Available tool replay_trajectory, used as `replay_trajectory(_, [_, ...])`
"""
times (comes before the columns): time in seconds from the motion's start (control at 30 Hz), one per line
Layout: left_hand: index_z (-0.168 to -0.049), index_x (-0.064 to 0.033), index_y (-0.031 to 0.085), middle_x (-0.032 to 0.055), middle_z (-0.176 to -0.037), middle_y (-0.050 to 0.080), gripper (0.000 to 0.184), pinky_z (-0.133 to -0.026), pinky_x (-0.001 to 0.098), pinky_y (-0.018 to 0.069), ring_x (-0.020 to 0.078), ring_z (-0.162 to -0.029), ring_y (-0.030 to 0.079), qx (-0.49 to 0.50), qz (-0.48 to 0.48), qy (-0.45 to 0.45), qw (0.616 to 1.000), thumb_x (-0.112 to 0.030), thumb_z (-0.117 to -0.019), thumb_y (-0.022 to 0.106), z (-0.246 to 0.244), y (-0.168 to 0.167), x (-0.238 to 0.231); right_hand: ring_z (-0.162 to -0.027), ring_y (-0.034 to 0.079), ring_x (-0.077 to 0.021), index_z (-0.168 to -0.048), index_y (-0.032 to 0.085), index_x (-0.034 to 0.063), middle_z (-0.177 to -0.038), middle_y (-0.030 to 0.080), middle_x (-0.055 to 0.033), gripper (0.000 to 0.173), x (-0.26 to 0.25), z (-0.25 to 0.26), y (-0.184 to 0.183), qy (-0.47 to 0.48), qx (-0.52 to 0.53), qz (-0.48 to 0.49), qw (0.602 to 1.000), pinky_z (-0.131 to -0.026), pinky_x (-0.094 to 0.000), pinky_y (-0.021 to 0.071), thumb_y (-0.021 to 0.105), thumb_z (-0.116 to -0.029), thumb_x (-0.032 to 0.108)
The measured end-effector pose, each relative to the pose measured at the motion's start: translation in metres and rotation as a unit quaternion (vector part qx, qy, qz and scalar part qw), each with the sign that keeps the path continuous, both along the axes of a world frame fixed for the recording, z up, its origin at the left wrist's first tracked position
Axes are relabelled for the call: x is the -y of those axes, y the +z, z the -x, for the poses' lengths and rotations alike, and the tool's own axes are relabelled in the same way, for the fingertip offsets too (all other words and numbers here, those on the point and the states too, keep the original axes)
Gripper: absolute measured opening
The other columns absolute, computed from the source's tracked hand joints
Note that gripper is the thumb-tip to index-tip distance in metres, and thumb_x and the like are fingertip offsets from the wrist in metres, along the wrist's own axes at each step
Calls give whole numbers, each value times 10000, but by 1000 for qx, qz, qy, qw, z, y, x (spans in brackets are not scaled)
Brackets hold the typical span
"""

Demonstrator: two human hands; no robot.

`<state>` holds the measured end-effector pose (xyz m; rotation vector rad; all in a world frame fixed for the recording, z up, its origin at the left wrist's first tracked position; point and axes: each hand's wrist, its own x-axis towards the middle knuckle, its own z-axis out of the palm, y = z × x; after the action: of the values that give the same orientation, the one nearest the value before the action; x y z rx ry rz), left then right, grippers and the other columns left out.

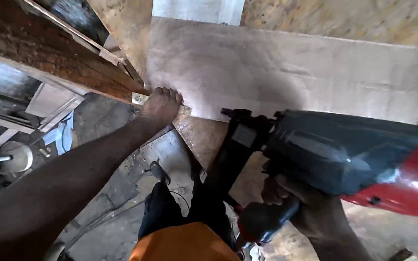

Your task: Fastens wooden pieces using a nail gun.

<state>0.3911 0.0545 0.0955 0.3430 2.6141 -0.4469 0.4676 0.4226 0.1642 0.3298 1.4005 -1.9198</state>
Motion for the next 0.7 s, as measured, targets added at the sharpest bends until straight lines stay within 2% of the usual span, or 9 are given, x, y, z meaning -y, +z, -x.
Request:
replay_trajectory(0.07, [-1207, 119, 517, 285, -1089, 628, 242, -869, 515, 528, 442, -1033, 660, -10, -2, -3, 1000, -45, -1033, 479, 3, -1, 2, -517, 553, -106, -1121, 711, 91, -646, 562, -31, 223, 24, 18, -9, 9, 26, 31, 999, -518, -283, 539, 662, -937, 206])
replay_trajectory(0.13, [-1183, 122, 521, 290, -1068, 626, 214, -841, 516, 535, 445, -1010, 664, -12, -8, -10, 1000, -16, -1031, 459, -1, -4, 3, -500, 541, -97, -1105, 712, 78, -632, 554, -27, 214, 45, 22, -17, 23, 39, 21, 999, -496, -266, 524, 629, -922, 151])
replay_trajectory(0.27, [-1170, 134, 537, 298, -1056, 631, 212, -831, 516, 532, 445, -984, 667, -29, -20, -12, 999, 23, -1026, 429, -1, -5, 3, -501, 531, -94, -1084, 696, 83, -620, 536, -15, 197, 71, 26, -32, 60, 54, -4, 997, -499, -266, 515, 592, -929, 143])
replay_trajectory(0.37, [-1206, 154, 535, 312, -1090, 628, 245, -872, 521, 518, 449, -1015, 660, -16, -22, -5, 1000, 30, -1030, 416, -1, -2, 3, -476, 545, -105, -1024, 688, 65, -578, 530, -12, 184, 90, 33, -37, 41, 82, -10, 996, -489, -281, 530, 588, -874, 102])
replay_trajectory(0.6, [-1166, 140, 540, 284, -1046, 627, 210, -820, 481, 532, 416, -967, 671, -28, -15, -14, 999, 55, -1020, 415, -1, -5, 3, -484, 543, -111, -1040, 692, 53, -594, 533, -17, 206, 101, 35, -43, 30, 108, -5, 994, -492, -283, 528, 588, -868, 94])
replay_trajectory(0.7, [-1147, 142, 544, 284, -1031, 626, 198, -814, 481, 535, 418, -958, 673, -35, -22, -14, 999, 59, -1015, 421, -2, -6, 2, -493, 545, -116, -1009, 688, 70, -598, 528, -19, 181, 102, 37, -43, 42, 109, -5, 993, -501, -291, 527, 601, -854, 101])
